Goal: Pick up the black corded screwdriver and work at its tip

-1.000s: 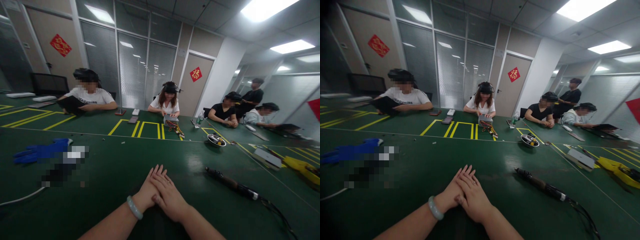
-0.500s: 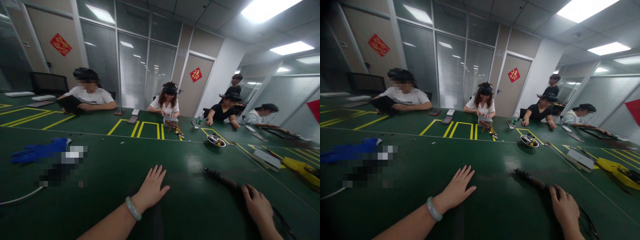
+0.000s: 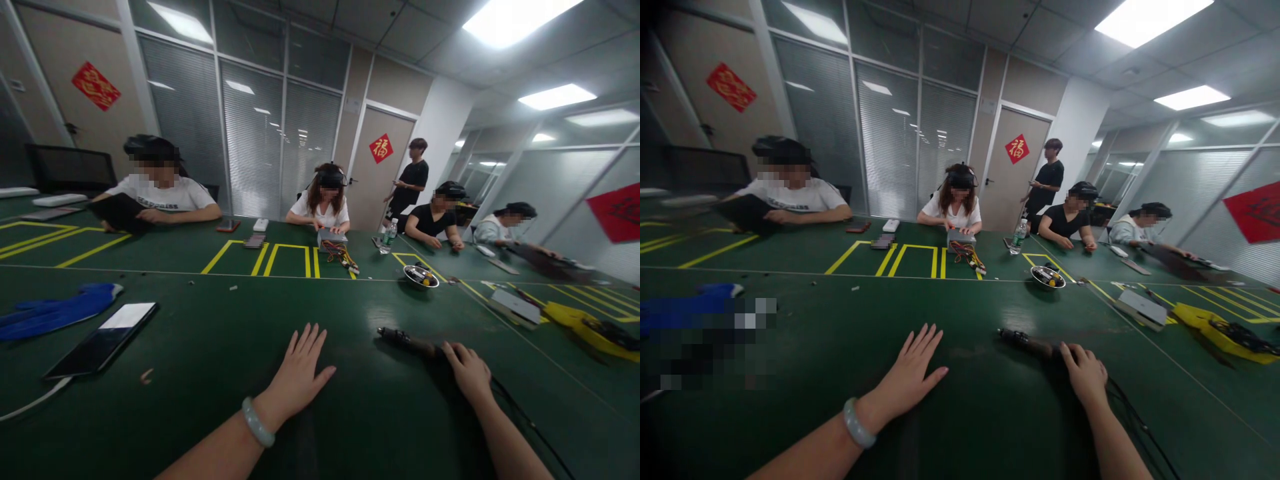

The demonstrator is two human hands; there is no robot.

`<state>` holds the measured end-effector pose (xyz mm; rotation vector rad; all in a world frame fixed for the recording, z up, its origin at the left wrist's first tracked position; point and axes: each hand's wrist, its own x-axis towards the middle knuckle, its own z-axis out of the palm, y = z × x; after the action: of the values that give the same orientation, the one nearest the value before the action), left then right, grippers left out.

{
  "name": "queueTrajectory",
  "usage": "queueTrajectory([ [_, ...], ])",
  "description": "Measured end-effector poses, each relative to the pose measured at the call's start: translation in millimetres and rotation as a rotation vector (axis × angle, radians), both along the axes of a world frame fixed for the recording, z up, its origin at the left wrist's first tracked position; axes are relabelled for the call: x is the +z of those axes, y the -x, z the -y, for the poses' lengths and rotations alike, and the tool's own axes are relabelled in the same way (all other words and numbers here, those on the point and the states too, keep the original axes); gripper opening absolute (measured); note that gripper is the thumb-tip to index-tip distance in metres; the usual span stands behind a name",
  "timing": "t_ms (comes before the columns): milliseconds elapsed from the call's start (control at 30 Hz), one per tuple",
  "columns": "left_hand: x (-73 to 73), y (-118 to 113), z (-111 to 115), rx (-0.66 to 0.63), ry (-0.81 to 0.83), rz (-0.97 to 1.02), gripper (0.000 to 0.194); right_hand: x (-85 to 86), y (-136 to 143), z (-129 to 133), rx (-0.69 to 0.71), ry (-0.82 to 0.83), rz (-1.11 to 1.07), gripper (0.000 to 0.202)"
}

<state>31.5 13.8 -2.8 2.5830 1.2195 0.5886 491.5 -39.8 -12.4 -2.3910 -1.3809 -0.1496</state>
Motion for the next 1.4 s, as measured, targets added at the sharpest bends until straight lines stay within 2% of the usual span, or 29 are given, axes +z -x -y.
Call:
queueTrajectory([
  [100,13.8,-4,5,-0.049,-0.069,0.047,0.072,2.5,57,-16,0.132,-0.034,-0.006,0.052],
  [233,28.0,-8,14,-0.176,-0.115,0.051,0.077,6.9,166,-23,0.345,-0.063,-0.024,0.045],
  [367,20.0,-8,13,-0.229,-0.109,0.037,0.086,9.1,268,-17,0.548,-0.068,-0.067,0.036],
  [467,8.3,-5,6,-0.151,-0.086,0.049,0.083,9.1,302,-12,0.672,-0.034,-0.100,0.035],
  [567,4.0,-1,1,-0.082,-0.076,0.042,0.072,5.6,297,-6,0.695,-0.021,-0.071,0.049],
  [667,8.8,0,3,-0.069,-0.073,0.044,0.058,-1.9,275,7,0.560,-0.061,0.056,0.066],
  [733,13.7,-1,6,-0.068,-0.064,0.058,0.053,-6.6,260,16,0.435,-0.069,0.132,0.057],
  [800,17.6,-1,7,-0.063,-0.047,0.069,0.051,-8.5,246,22,0.395,-0.056,0.158,0.039],
  [933,19.9,-1,7,-0.062,-0.010,0.061,0.049,0.2,217,17,0.539,-0.049,0.093,0.018],
  [1133,23.6,2,5,-0.076,0.073,0.009,0.047,23.5,183,-10,0.684,0.049,-0.093,0.019],
  [1267,34.1,7,4,-0.086,0.138,-0.019,0.046,28.1,180,-25,0.674,0.099,-0.137,0.026],
  [1400,41.9,15,3,-0.082,0.193,-0.039,0.044,30.4,188,-23,0.698,0.125,-0.176,0.025],
])
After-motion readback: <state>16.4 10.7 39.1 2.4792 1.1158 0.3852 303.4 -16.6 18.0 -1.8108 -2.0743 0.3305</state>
